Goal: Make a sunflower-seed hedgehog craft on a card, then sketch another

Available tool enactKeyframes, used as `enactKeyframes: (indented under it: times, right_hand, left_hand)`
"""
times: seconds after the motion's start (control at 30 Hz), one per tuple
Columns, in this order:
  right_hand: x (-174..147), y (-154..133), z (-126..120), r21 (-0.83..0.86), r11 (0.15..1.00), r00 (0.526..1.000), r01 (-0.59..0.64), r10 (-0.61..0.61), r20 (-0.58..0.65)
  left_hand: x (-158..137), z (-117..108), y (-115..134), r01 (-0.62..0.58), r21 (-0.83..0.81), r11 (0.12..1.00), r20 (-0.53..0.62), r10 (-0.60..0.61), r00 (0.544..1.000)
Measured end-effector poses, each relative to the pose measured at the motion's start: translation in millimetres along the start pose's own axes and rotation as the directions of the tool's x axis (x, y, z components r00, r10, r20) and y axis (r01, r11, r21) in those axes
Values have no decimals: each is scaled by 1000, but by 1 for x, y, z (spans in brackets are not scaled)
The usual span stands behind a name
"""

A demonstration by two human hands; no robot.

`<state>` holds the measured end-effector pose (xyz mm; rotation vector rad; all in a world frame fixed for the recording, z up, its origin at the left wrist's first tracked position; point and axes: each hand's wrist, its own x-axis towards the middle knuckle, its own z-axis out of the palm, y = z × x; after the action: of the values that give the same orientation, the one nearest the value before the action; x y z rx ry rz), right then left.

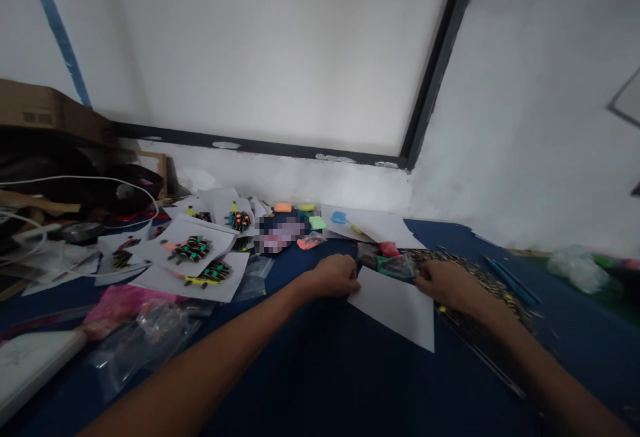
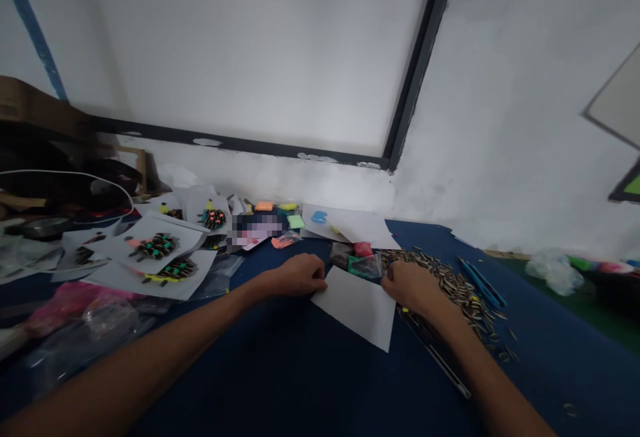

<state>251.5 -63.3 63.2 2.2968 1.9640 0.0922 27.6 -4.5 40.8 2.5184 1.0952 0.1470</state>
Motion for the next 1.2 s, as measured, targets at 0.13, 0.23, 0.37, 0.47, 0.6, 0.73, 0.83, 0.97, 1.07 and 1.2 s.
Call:
enactKeyframes:
  times: [0.13, 0.23, 0.37, 0.47, 0.6, 0.73, 0.83, 0.97, 1.07, 1.2]
  right_hand:
    - [-1, 4, -6, 32, 998, 998, -45, 46, -41]
    - [-1, 6, -9, 64, 994, 992, -88, 93, -86]
    - [0, 7, -9, 126, 984, 979, -125, 143, -143]
    - [0, 6, -8, 193, 976, 971, -104, 142, -192]
    - [2, 2, -6, 310, 950, 960, -31, 115, -255]
    - [6, -7, 0, 438, 897, 954, 67, 70, -290]
    - [6, -21, 7, 502, 849, 953, 163, -3, -304]
    - [-2, -42, 16, 516, 812, 949, 272, -137, -284]
    - [-8, -48, 19, 476, 819, 943, 320, -225, -247]
    - [-9, -41, 18, 348, 886, 945, 308, -244, -216]
  left_hand:
    - [0, 0, -1, -12, 13, 1000, 0, 12, 1000]
    - [-2, 2, 1, -29, 32, 999, -10, 29, 1000]
    - [-8, 9, 8, -191, 124, 974, -125, 206, 971]
    - [-18, 17, 12, -420, 131, 898, -27, 427, 904]
    - [-34, 29, 8, -451, 75, 890, 51, 448, 893]
    - [-47, 36, 1, -407, 67, 911, 62, 404, 913]
    - [-56, 36, 3, -388, 117, 914, 19, 389, 921]
    - [-65, 34, 12, -358, 217, 908, -66, 379, 923]
    - [-68, 32, 13, -320, 229, 919, -132, 355, 925]
    - [-64, 32, 3, -199, 127, 972, -289, 228, 930]
